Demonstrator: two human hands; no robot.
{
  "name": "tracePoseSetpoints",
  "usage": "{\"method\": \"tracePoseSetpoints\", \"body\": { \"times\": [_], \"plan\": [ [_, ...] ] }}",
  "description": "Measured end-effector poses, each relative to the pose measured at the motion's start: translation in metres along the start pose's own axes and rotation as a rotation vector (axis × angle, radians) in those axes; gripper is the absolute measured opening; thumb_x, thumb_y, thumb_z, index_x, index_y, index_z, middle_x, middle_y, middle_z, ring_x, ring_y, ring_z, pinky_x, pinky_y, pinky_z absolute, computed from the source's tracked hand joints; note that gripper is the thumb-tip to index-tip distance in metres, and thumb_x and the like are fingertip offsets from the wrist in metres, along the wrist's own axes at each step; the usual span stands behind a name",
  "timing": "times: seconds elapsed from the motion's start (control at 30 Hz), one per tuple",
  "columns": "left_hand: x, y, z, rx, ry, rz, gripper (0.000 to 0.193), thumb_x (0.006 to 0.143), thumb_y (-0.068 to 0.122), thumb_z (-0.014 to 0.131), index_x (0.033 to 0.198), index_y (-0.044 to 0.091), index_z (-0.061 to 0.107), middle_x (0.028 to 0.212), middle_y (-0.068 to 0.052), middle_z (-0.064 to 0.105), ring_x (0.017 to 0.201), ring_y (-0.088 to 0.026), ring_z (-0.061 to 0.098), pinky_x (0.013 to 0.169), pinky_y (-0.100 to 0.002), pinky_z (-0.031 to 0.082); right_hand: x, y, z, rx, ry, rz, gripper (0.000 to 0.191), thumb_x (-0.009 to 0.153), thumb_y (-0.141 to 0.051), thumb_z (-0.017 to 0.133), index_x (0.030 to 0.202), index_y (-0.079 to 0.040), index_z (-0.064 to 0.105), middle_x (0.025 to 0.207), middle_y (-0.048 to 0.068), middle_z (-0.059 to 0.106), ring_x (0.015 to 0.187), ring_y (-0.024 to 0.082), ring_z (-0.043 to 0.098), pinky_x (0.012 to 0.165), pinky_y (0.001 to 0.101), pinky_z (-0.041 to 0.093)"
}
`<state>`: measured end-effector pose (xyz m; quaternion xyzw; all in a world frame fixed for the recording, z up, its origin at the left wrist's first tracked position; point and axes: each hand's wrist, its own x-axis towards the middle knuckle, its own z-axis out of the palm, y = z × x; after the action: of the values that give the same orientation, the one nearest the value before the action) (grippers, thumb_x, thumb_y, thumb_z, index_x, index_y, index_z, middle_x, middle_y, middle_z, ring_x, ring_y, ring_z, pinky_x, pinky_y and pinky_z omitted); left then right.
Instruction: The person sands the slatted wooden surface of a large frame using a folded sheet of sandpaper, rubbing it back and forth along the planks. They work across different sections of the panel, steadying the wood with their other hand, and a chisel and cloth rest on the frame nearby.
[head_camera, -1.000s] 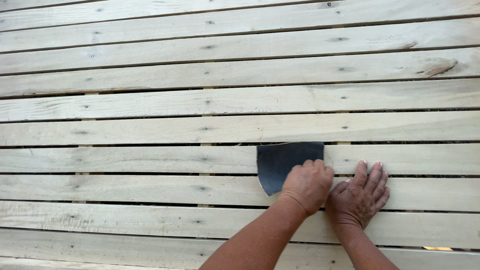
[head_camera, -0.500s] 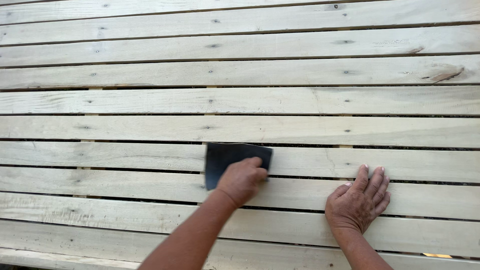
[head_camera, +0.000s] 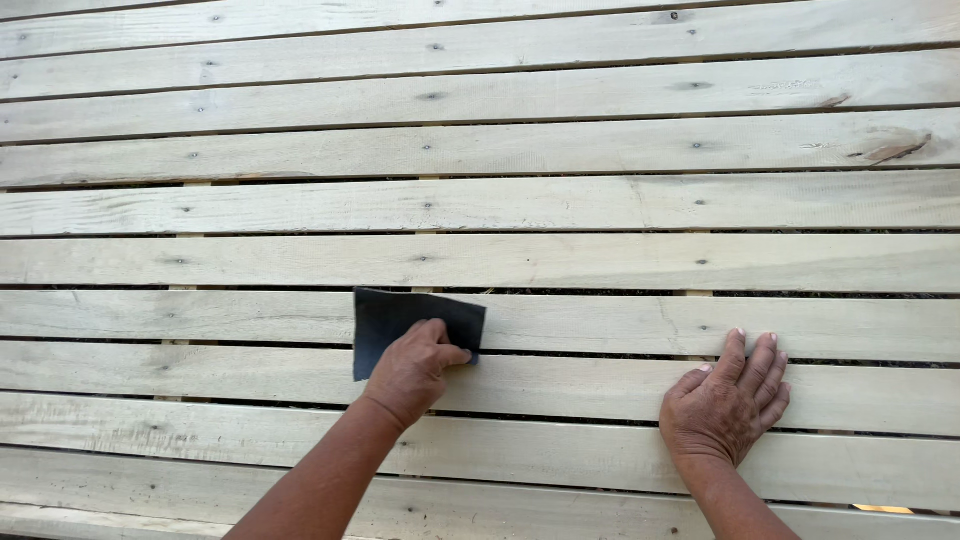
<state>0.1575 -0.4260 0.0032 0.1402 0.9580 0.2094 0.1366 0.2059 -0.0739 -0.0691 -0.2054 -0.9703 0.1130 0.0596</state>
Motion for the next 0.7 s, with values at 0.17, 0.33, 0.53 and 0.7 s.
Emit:
{"method": "tracePoseSetpoints", "body": {
  "times": [0.17,0.33,0.53,0.7],
  "plan": [
    [0.044,0.091,0.048,0.022,-0.034,0.133,0.023,0.086,-0.001,0.062,0.088,0.013,0.080,0.094,-0.012,0.061,0.094,-0.028,0.061,0.082,-0.040,0.056,0.002,0.001,0.000,0.008,0.012,0.001,0.066,0.097,-0.020,0.047,0.160,-0.005,0.035,0.171,0.026,0.023,0.161,0.042,0.016,0.127,0.0609,0.009],
    [0.034,0.077,0.049,0.026,0.030,0.124,0.022,0.085,-0.002,0.062,0.088,0.012,0.079,0.094,-0.011,0.061,0.092,-0.026,0.061,0.082,-0.039,0.057,0.005,0.004,0.000,0.007,0.014,-0.014,0.067,0.097,-0.020,0.047,0.161,-0.005,0.034,0.170,0.026,0.022,0.160,0.042,0.017,0.126,0.0614,0.008],
    [-0.003,-0.014,0.002,0.028,0.081,-0.034,0.027,0.079,-0.003,0.068,0.090,0.017,0.083,0.084,-0.006,0.061,0.085,-0.024,0.061,0.078,-0.038,0.056,0.007,0.006,0.004,-0.024,0.006,-0.017,0.069,0.095,-0.020,0.047,0.161,-0.003,0.034,0.169,0.027,0.022,0.160,0.042,0.016,0.125,0.0618,0.008],
    [0.037,0.093,0.067,-0.041,0.178,0.126,0.020,0.075,-0.007,0.064,0.075,0.011,0.074,0.084,-0.010,0.057,0.089,-0.028,0.059,0.079,-0.041,0.055,0.007,0.007,0.004,-0.007,0.005,-0.011,0.068,0.096,-0.021,0.047,0.161,-0.003,0.034,0.170,0.026,0.022,0.160,0.042,0.016,0.126,0.0613,0.008]
  ]
}}
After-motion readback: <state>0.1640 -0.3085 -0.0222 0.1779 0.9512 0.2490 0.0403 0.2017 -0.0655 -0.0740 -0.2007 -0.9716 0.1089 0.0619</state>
